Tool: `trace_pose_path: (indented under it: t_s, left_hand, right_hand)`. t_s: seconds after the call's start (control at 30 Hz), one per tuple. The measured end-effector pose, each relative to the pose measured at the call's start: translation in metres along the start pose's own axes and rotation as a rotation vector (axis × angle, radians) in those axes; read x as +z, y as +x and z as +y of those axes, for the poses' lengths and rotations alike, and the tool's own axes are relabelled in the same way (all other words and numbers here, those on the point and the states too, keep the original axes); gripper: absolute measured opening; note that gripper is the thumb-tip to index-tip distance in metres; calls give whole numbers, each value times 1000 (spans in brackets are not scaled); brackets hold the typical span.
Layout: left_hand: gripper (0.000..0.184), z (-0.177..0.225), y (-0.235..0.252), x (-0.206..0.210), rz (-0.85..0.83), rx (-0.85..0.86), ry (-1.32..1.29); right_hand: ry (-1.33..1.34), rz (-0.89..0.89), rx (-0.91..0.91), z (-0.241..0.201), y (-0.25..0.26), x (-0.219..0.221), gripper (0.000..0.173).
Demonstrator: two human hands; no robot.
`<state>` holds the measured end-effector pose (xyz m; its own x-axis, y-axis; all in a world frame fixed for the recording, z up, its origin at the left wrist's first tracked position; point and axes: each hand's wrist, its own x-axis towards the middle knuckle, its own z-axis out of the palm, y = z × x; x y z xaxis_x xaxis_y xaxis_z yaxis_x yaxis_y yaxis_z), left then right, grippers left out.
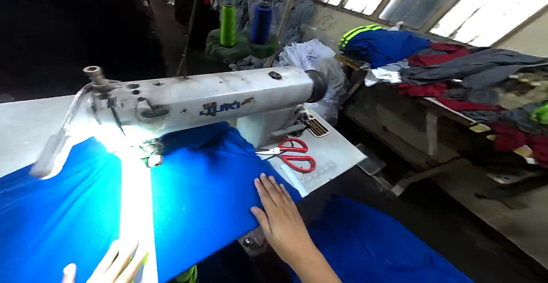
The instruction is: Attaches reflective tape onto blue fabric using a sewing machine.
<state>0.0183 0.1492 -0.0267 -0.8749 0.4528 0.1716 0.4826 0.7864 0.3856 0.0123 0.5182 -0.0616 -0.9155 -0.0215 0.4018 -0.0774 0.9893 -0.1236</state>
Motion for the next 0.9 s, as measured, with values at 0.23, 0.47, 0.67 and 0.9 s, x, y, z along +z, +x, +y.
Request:
trace_pose_path:
  t_s: [0.23, 0.47, 0.67, 0.9]
  left_hand:
    - [37, -1, -5, 4, 20, -26, -26]
    - [39, 2, -4, 5, 38, -45, -20]
    - [37, 0, -6, 10, 71, -45, -10]
    - [25, 11, -4, 7, 192, 44, -57]
  right_hand:
    - [20, -33, -16, 1, 1, -2, 68]
    - [223, 4, -137, -67, 10, -38, 38]
    - [523, -191, -432, -150, 3, -21, 24]
    - [401, -146, -497, -146, 0, -11, 24]
